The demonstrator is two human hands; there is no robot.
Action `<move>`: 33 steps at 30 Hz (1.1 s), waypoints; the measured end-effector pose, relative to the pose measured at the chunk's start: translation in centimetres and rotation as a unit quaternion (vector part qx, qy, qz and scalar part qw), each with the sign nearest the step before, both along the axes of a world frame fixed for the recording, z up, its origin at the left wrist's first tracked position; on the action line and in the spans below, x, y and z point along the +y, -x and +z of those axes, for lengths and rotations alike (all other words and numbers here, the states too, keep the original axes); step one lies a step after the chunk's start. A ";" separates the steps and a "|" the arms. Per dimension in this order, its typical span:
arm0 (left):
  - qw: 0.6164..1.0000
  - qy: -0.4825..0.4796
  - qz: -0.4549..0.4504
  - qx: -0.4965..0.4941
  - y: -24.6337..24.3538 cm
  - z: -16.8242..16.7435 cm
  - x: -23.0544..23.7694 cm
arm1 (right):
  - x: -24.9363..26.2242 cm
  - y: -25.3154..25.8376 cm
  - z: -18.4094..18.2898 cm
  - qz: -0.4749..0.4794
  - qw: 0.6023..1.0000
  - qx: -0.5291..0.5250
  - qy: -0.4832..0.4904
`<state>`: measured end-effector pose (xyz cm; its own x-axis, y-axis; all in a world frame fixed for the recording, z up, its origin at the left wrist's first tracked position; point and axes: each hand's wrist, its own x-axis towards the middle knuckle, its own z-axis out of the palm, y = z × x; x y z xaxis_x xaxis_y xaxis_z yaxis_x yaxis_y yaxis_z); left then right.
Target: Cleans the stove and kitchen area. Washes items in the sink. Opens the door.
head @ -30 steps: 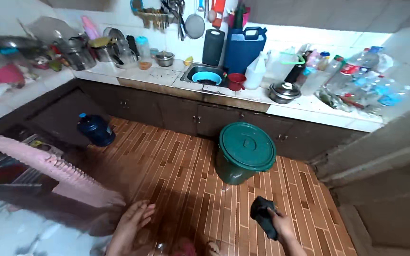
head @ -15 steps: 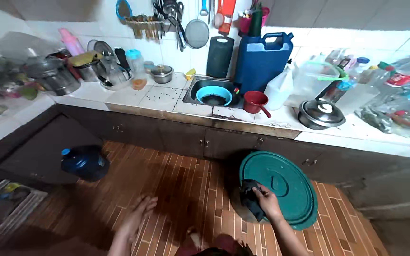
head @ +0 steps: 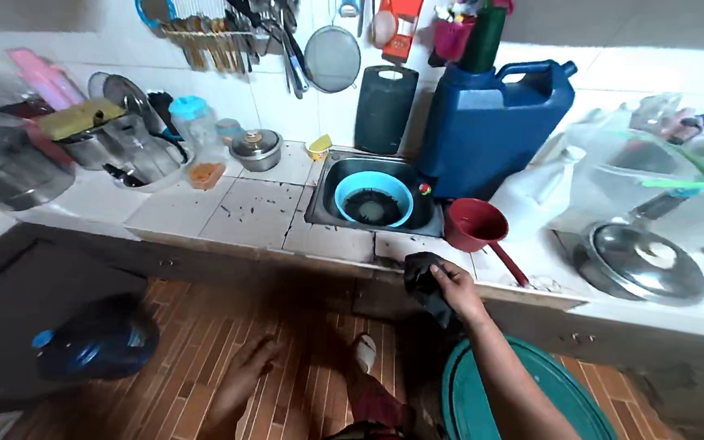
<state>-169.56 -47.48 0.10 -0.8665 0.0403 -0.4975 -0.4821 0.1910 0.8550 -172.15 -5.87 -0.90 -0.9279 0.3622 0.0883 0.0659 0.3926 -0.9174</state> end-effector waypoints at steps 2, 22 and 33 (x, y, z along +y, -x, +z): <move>0.999 -0.001 0.025 -0.026 4.5 -0.1 1.2 | 1.1 5.8 0.4 0.036 0.999 -0.002 -0.006; 0.931 0.133 -0.336 0.050 41.4 -0.7 13.0 | 5.0 39.6 -10.2 0.188 0.867 -0.387 -0.253; 0.843 0.127 -0.522 0.031 50.8 -10.2 32.7 | 4.8 43.3 -17.1 0.242 0.844 -0.422 -0.225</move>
<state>-220.33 -14.76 -10.08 -0.4498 0.6957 -0.5601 0.1068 0.6645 0.7396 -215.42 -1.05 -18.03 -0.7581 0.0285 -0.6515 0.3537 0.8573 -0.3740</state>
